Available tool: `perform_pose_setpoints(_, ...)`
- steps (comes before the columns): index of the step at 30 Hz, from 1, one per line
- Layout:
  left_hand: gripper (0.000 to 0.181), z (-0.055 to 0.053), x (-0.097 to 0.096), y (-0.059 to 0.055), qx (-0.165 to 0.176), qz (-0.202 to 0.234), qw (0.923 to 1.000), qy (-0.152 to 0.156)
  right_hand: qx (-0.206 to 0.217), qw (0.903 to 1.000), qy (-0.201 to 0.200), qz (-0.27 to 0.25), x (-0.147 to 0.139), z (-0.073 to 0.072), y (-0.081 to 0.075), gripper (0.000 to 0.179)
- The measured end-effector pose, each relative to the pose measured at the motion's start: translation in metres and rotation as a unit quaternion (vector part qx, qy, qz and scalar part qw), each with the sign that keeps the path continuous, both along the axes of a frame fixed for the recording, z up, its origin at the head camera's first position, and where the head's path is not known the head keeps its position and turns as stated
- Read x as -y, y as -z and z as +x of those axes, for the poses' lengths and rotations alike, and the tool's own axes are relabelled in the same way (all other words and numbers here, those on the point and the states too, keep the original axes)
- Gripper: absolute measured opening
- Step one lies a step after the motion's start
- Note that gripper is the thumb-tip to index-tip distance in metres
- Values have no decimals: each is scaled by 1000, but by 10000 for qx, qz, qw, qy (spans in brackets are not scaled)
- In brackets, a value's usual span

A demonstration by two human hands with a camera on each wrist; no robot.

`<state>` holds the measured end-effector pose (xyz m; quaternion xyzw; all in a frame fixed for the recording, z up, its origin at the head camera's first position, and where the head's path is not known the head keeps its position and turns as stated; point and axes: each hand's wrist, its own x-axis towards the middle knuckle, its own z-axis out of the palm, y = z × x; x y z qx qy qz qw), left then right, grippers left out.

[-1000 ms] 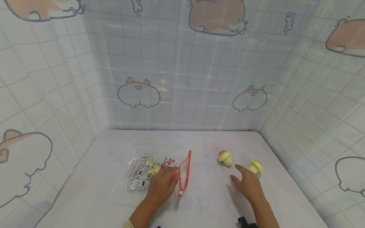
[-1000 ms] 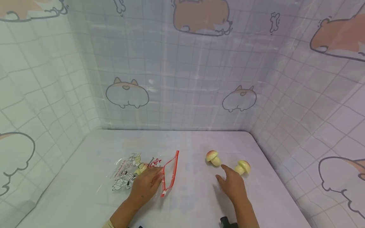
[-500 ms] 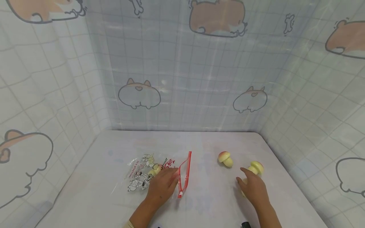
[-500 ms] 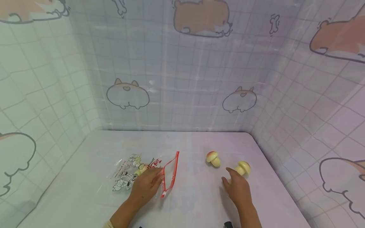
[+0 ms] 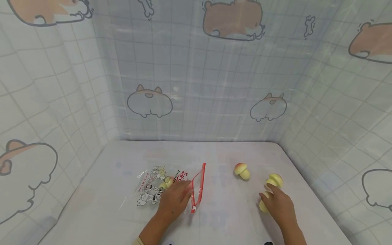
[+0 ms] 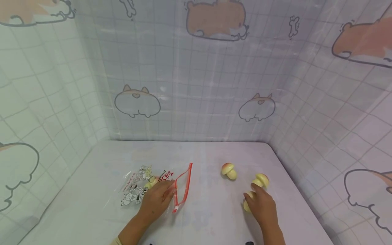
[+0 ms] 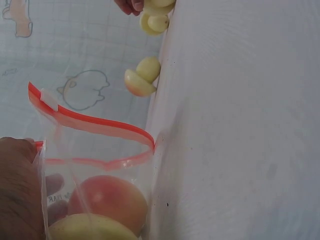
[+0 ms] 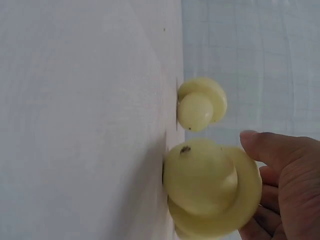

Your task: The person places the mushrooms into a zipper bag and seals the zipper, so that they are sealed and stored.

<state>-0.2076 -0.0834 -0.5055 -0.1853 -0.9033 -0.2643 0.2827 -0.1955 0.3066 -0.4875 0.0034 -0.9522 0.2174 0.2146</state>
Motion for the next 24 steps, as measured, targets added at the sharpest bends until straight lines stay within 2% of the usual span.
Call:
perform_pose_setpoints(9,30,0,-1,-1,119,72,9999,-17,394,9990,-24,-204,-8,6,3,58)
perform_pose_setpoints(17,30,1,-1,-2,268,100,9996,-60,1055,9943,139,-119,-10,8,3,66)
perform_pose_setpoints(24,29,1,-1,-2,133,94,9999,-57,891,9957,217,-160,-9,7,5,62)
